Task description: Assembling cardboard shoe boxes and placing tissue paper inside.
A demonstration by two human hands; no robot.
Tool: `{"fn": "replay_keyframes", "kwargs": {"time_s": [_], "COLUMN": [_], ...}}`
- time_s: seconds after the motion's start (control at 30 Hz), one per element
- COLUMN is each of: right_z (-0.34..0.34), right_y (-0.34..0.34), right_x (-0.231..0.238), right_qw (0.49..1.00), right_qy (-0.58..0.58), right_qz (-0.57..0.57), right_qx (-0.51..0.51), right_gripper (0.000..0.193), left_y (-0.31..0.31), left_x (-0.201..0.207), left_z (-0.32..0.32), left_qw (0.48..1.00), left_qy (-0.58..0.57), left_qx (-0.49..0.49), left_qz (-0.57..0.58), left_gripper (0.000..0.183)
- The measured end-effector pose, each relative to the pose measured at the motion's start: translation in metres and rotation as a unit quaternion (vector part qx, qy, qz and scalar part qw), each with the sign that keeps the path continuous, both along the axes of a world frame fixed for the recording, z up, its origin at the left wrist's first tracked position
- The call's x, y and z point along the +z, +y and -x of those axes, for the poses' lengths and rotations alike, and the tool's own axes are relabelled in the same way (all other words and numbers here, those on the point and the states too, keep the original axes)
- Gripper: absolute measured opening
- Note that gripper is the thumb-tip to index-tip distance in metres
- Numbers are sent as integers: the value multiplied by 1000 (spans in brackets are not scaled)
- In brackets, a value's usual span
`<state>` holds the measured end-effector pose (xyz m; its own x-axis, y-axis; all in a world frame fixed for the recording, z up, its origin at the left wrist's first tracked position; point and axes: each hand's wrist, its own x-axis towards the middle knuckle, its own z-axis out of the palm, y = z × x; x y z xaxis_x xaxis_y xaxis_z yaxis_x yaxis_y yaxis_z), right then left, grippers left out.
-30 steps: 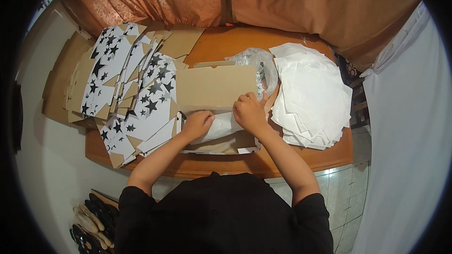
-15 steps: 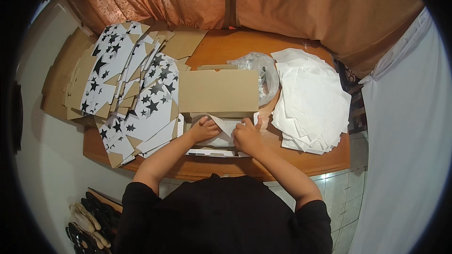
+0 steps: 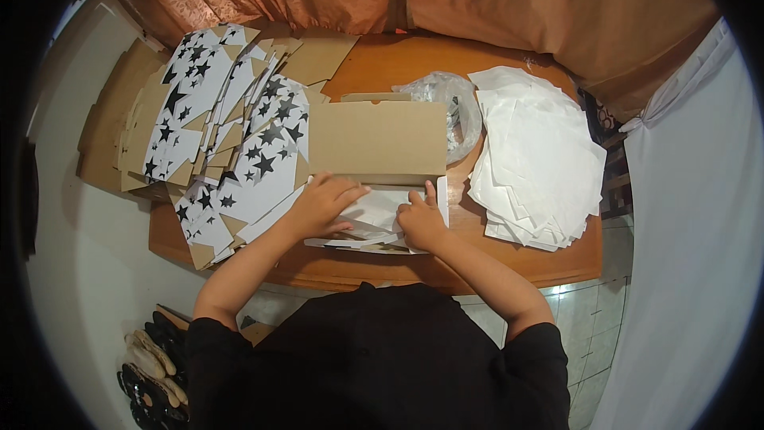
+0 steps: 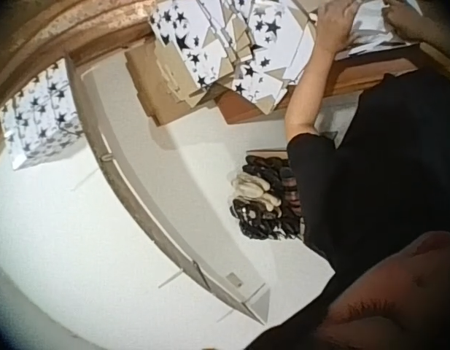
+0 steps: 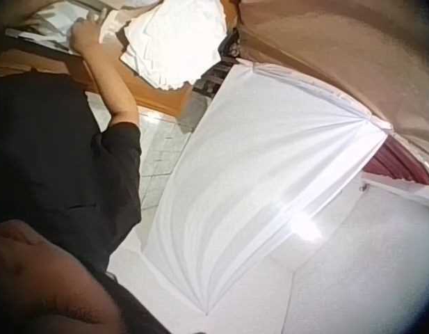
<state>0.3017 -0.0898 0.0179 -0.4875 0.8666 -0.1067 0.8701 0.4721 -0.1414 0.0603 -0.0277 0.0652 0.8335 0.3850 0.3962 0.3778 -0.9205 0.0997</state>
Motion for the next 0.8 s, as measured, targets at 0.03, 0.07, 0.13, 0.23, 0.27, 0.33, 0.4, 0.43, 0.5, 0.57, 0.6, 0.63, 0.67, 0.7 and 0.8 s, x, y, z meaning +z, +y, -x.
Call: {"fn": "replay_keyframes", "kwargs": {"time_s": [0.03, 0.07, 0.13, 0.23, 0.27, 0.33, 0.4, 0.43, 0.5, 0.57, 0.6, 0.63, 0.67, 0.7, 0.8], "right_z": [-2, -4, -7, -13, -14, -20, -20, -16, -3, 9, 12, 14, 15, 16, 16], "right_y": [2, 5, 8, 12, 15, 17, 26, 30, 30, 29, 27, 25, 22, 19, 20], "right_x": [4, 8, 13, 33, 47, 48, 37, 32, 22, 11, 5, 2, -2, -5, 8], "right_qw": [1000, 999, 997, 992, 985, 982, 961, 920, 894, 868, 893, 893, 939, 973, 961], "right_qy": [-8, -12, -34, -67, -52, 24, 164, 302, 374, 408, 352, 353, 278, 200, 273], "right_qz": [22, 37, 66, 103, 159, 188, 222, 251, 247, 277, 270, 271, 193, 112, 8], "right_qx": [10, 20, 26, 41, 31, 22, 3, -14, -18, -53, -71, -69, -50, -30, -45], "right_gripper": [14, 15, 17, 20, 21, 22, 20, 19, 20, 25, 28, 28, 30, 31, 32], "left_y": [1, 0, -1, -4, -4, -2, -1, 0, 0, -1, -1, -1, -1, -1, -3], "left_x": [0, -2, -16, -40, -46, -53, -57, -58, -58, -55, -54, -52, -49, -47, -38], "left_z": [-1, -2, -4, -5, -5, -4, -5, -5, -4, -3, -3, -2, -1, 1, 6], "left_qw": [987, 986, 975, 960, 963, 966, 969, 965, 961, 951, 951, 961, 969, 969, 972], "left_qy": [67, 86, 161, 224, 215, 206, 198, 206, 214, 221, 220, 207, 193, 194, 181], "left_qx": [-28, -49, -53, -57, -55, -49, -45, -46, -45, -52, -52, -56, -60, -59, -54], "left_qz": [143, 134, 147, 156, 152, 149, 144, 157, 169, 211, 212, 177, 141, 142, 141], "left_gripper": [46, 41, 35, 26, 21, 21, 20, 17, 14, 10, 10, 9, 8, 8, 7]}}
